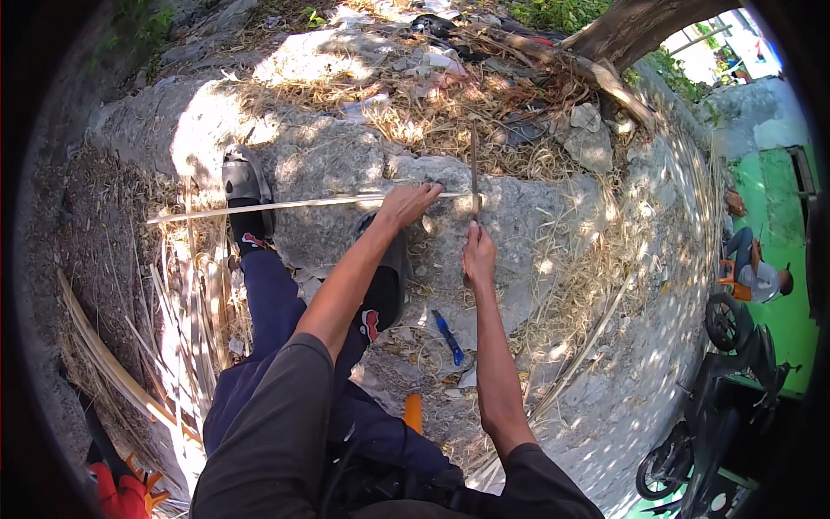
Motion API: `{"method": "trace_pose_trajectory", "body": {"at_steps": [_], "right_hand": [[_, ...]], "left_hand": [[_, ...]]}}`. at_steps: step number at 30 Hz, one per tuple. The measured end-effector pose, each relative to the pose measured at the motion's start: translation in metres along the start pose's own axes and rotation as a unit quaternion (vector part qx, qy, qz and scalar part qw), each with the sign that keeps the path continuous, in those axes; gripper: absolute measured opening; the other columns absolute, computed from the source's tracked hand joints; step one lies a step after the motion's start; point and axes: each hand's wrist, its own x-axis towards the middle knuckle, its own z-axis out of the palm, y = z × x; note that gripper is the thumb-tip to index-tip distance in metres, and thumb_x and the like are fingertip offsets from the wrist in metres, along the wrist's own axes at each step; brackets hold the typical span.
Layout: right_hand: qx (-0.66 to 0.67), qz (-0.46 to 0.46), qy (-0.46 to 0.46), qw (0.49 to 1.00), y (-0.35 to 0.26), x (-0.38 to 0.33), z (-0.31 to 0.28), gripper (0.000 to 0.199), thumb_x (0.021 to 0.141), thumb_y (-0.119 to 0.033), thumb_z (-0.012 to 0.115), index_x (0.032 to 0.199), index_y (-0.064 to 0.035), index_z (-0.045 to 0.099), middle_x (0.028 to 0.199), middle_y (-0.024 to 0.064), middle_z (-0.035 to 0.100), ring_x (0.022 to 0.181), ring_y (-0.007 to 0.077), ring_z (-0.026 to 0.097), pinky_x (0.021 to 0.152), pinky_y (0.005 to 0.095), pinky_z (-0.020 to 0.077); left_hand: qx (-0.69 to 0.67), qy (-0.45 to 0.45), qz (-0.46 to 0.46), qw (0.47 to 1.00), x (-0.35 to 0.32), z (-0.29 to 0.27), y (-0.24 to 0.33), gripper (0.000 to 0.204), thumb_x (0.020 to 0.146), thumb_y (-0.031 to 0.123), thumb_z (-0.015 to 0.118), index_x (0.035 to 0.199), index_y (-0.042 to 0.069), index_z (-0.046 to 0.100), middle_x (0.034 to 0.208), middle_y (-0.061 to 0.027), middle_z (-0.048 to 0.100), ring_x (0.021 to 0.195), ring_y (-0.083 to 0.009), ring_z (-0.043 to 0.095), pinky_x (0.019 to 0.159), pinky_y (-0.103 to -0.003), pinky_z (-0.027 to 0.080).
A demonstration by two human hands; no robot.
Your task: The person trims and splits a piece of bamboo using a machete, then carves and shapes the bamboo strip using a utility knife.
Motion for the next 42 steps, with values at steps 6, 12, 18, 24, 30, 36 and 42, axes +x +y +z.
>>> {"method": "trace_pose_trajectory", "body": {"at_steps": [6,12,18,24,30,36,42], "right_hand": [[-0.034,-0.049,0.034,0.998,0.015,0.007,-0.010,0.046,0.110,-0.043,0.046,0.089,-0.0031,0.057,0.057,0.0027,0.050,0.044,0.0134,0.051,0.042,0.0330,0.0388],[-0.047,-0.063,0.036,0.996,0.001,0.019,-0.007,0.048,0.109,-0.044,0.047,0.088,-0.0016,0.058,0.058,0.0038,0.052,0.047,0.0147,0.053,0.046,0.0363,0.0401],[-0.065,-0.047,0.016,0.997,0.010,0.012,-0.014,0.048,0.108,-0.043,0.048,0.091,-0.0006,0.060,0.061,0.0057,0.054,0.051,0.0170,0.055,0.051,0.0379,0.0433],[-0.070,-0.055,0.021,0.996,0.003,0.006,-0.018,0.050,0.108,-0.045,0.048,0.089,-0.0002,0.060,0.062,0.0078,0.056,0.053,0.0185,0.058,0.052,0.0384,0.0445],[-0.019,-0.040,0.014,0.999,-0.020,0.007,-0.023,0.055,0.107,-0.046,0.046,0.097,0.0056,0.061,0.071,0.0230,0.061,0.066,0.0399,0.059,0.066,0.0500,0.0456],[0.012,-0.028,0.005,1.000,-0.017,0.004,-0.011,0.051,0.110,-0.047,0.044,0.088,-0.0026,0.057,0.058,0.0032,0.051,0.046,0.0118,0.051,0.043,0.0302,0.0383],[0.268,0.021,0.046,0.962,-0.006,-0.049,-0.015,0.046,0.111,-0.045,0.043,0.091,-0.0050,0.053,0.061,0.0002,0.047,0.048,0.0085,0.046,0.040,0.0272,0.0344]], "left_hand": [[-0.025,0.012,0.012,1.000,0.009,-0.011,0.011,0.030,0.101,0.014,0.050,0.130,0.011,0.051,0.108,-0.0122,0.065,0.081,-0.0374,0.071,0.066,-0.050,0.057],[-0.064,0.033,0.021,0.997,0.014,-0.008,-0.009,0.026,0.099,0.013,0.052,0.125,0.014,0.053,0.104,-0.0117,0.067,0.081,-0.0391,0.070,0.066,-0.051,0.056],[0.027,0.024,0.028,0.999,0.016,-0.006,-0.004,0.041,0.097,0.009,0.053,0.137,0.018,0.051,0.111,-0.0080,0.066,0.078,-0.0339,0.072,0.065,-0.047,0.058],[0.042,0.002,0.051,0.998,0.016,-0.009,0.005,0.047,0.096,0.010,0.055,0.142,0.017,0.049,0.113,-0.0086,0.063,0.077,-0.0329,0.072,0.065,-0.046,0.059],[-0.014,0.034,0.054,0.998,0.021,-0.016,-0.003,0.045,0.095,0.006,0.054,0.140,0.012,0.050,0.111,-0.0119,0.065,0.084,-0.0378,0.071,0.069,-0.047,0.059],[-0.035,-0.004,0.022,0.999,0.017,-0.015,-0.003,0.044,0.094,0.005,0.053,0.137,0.013,0.052,0.110,-0.0148,0.070,0.083,-0.0387,0.071,0.068,-0.051,0.056],[-0.025,-0.043,0.045,0.998,0.020,-0.060,0.018,0.031,0.096,0.011,0.054,0.127,0.014,0.057,0.084,-0.0164,0.070,0.076,-0.0415,0.070,0.062,-0.053,0.054]]}}
